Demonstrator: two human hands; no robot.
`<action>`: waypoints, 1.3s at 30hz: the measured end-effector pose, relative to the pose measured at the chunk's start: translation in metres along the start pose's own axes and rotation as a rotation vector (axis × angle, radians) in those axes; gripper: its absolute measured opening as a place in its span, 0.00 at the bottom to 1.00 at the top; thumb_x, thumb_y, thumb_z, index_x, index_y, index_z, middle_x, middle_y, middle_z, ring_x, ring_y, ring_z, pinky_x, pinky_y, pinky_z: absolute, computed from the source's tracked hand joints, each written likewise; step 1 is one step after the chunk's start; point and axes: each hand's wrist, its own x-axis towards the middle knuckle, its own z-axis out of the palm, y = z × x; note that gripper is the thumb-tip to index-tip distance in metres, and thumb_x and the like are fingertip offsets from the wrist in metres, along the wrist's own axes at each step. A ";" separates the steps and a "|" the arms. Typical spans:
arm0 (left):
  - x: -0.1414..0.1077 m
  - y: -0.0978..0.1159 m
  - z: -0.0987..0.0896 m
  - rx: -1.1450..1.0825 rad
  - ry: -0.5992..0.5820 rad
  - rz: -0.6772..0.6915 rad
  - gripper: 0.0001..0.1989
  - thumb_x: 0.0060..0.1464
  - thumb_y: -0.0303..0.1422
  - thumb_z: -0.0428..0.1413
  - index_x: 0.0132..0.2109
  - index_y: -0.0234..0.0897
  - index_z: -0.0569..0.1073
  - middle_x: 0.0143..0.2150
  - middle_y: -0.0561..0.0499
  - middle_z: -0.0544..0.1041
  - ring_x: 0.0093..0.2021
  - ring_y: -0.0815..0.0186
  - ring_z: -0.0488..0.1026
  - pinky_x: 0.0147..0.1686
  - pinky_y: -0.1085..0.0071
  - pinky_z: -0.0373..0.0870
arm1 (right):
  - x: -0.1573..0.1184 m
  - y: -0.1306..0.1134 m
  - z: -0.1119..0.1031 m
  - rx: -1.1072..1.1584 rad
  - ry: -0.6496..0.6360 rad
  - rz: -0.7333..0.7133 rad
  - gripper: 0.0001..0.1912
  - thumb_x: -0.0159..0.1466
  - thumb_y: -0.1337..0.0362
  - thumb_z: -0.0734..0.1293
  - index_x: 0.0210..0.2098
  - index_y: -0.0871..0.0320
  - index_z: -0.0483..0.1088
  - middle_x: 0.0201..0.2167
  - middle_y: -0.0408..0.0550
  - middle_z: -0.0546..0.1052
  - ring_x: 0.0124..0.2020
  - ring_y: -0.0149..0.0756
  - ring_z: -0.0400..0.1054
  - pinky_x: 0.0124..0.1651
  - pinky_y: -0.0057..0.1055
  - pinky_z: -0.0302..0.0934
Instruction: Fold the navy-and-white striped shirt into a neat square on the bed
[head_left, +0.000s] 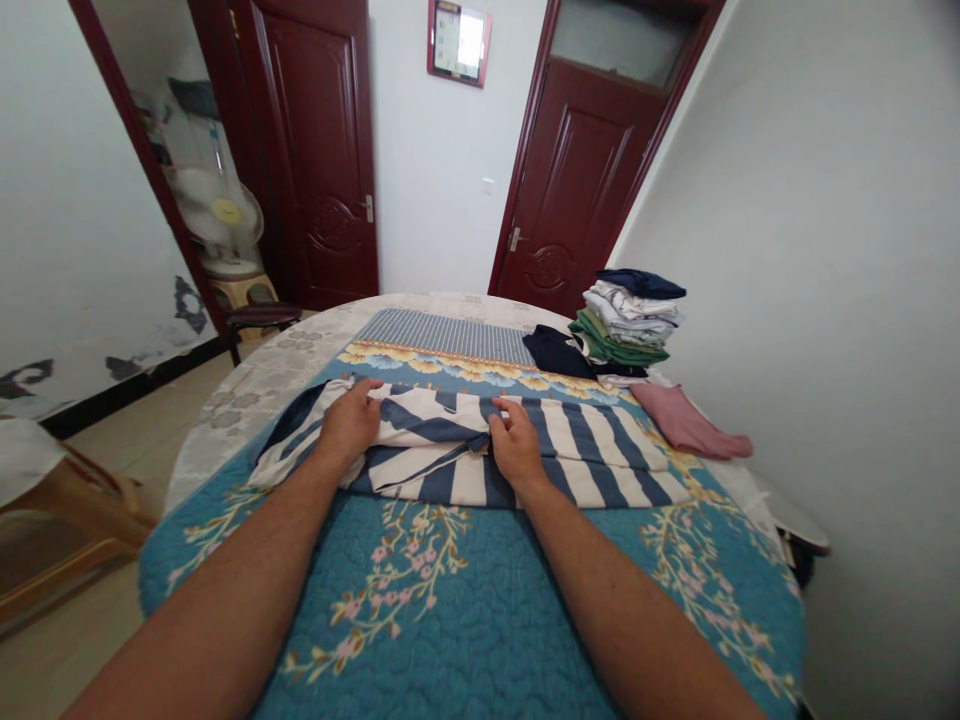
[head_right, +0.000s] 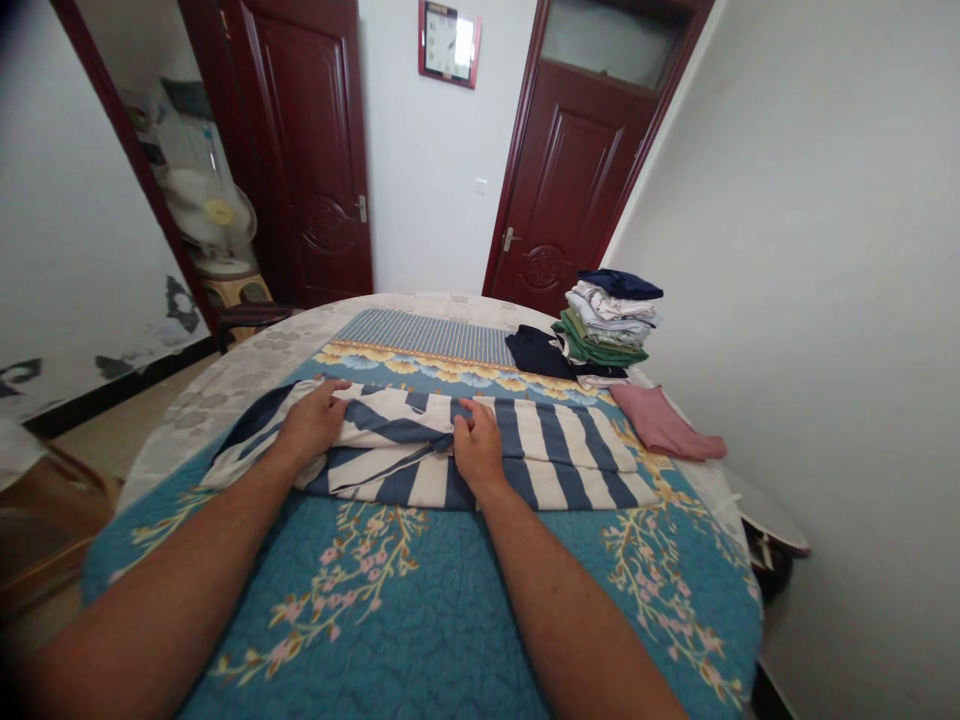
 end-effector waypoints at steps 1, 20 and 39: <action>0.000 0.000 0.000 -0.003 0.004 -0.001 0.23 0.63 0.32 0.50 0.62 0.38 0.76 0.47 0.44 0.84 0.50 0.54 0.80 0.54 0.63 0.72 | 0.000 -0.002 -0.003 -0.045 -0.003 -0.015 0.16 0.67 0.61 0.63 0.51 0.58 0.75 0.47 0.52 0.80 0.38 0.38 0.73 0.50 0.36 0.66; 0.016 -0.019 -0.005 -0.047 0.047 -0.054 0.21 0.62 0.33 0.50 0.57 0.35 0.79 0.53 0.39 0.82 0.53 0.51 0.79 0.57 0.58 0.72 | -0.022 -0.014 -0.013 -0.512 -0.286 -0.351 0.06 0.63 0.71 0.66 0.39 0.57 0.72 0.40 0.49 0.77 0.47 0.42 0.67 0.51 0.36 0.56; 0.008 -0.012 -0.036 -0.017 0.194 -0.089 0.18 0.63 0.33 0.48 0.52 0.38 0.80 0.46 0.45 0.85 0.50 0.55 0.81 0.55 0.63 0.73 | -0.019 -0.015 -0.006 -0.454 -0.229 -0.302 0.18 0.73 0.59 0.63 0.60 0.58 0.72 0.43 0.51 0.81 0.47 0.45 0.71 0.54 0.38 0.59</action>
